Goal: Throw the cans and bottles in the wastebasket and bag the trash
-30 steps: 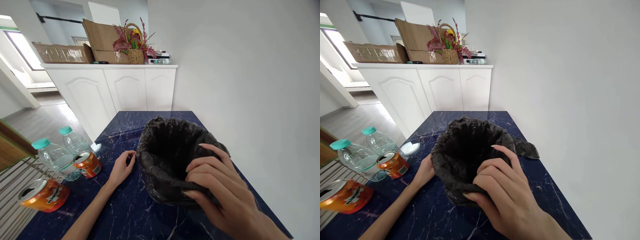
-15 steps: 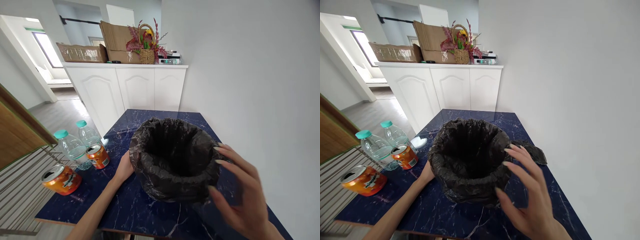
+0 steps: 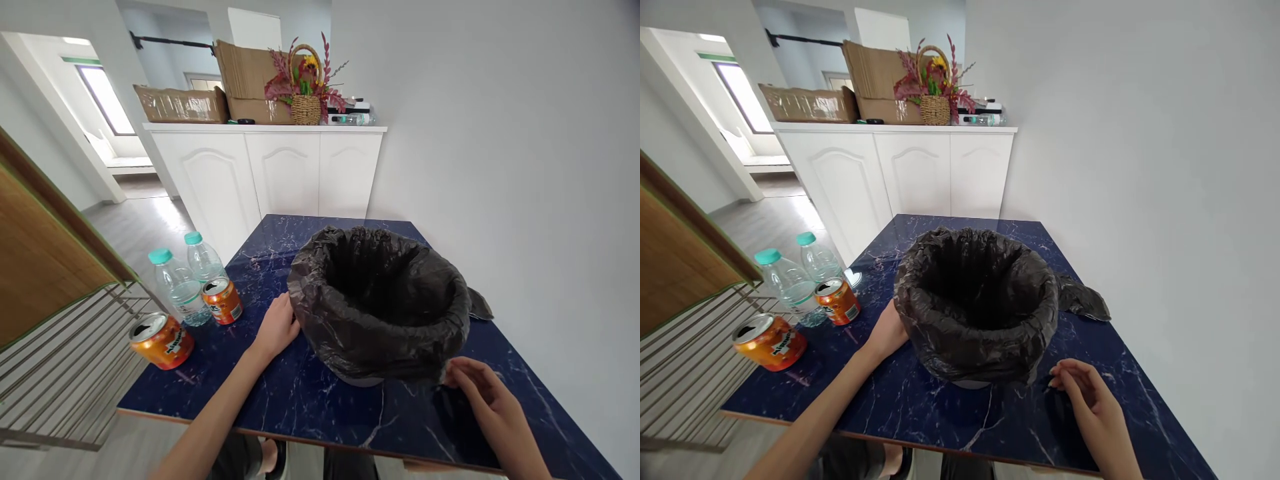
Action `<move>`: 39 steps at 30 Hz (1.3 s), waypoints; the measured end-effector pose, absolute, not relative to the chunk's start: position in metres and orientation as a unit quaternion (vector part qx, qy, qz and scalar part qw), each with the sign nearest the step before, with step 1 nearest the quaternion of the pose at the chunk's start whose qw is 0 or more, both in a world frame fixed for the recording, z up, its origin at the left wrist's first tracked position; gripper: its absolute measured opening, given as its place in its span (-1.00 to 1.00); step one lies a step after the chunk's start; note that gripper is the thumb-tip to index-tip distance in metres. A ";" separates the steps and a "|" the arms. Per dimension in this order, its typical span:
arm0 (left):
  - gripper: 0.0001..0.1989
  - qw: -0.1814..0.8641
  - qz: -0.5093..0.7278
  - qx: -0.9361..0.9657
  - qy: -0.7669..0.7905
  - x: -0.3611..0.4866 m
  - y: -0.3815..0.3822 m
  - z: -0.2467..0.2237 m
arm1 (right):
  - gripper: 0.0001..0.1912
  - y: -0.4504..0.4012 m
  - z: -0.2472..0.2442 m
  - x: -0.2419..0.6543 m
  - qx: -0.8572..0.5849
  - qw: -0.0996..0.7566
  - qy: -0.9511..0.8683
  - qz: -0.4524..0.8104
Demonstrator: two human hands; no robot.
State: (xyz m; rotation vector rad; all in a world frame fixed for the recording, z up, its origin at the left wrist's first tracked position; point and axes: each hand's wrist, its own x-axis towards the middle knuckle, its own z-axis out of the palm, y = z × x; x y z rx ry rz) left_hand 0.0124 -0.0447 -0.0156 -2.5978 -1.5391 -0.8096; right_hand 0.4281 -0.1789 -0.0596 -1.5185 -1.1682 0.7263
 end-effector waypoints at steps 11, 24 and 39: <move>-0.74 0.133 -0.260 -0.818 -0.496 0.003 -0.111 0.021 | -0.51 -0.184 -0.079 0.428 -0.653 0.444 -0.555 0.263; -0.52 0.336 -0.122 -0.655 -0.666 -0.106 -0.060 0.188 | -0.54 -0.183 -0.075 0.423 -0.646 0.437 -0.587 0.219; -0.65 0.238 -0.086 -0.711 -0.656 -0.108 -0.030 0.200 | -0.49 -0.181 -0.073 0.423 -0.661 0.422 -0.575 0.233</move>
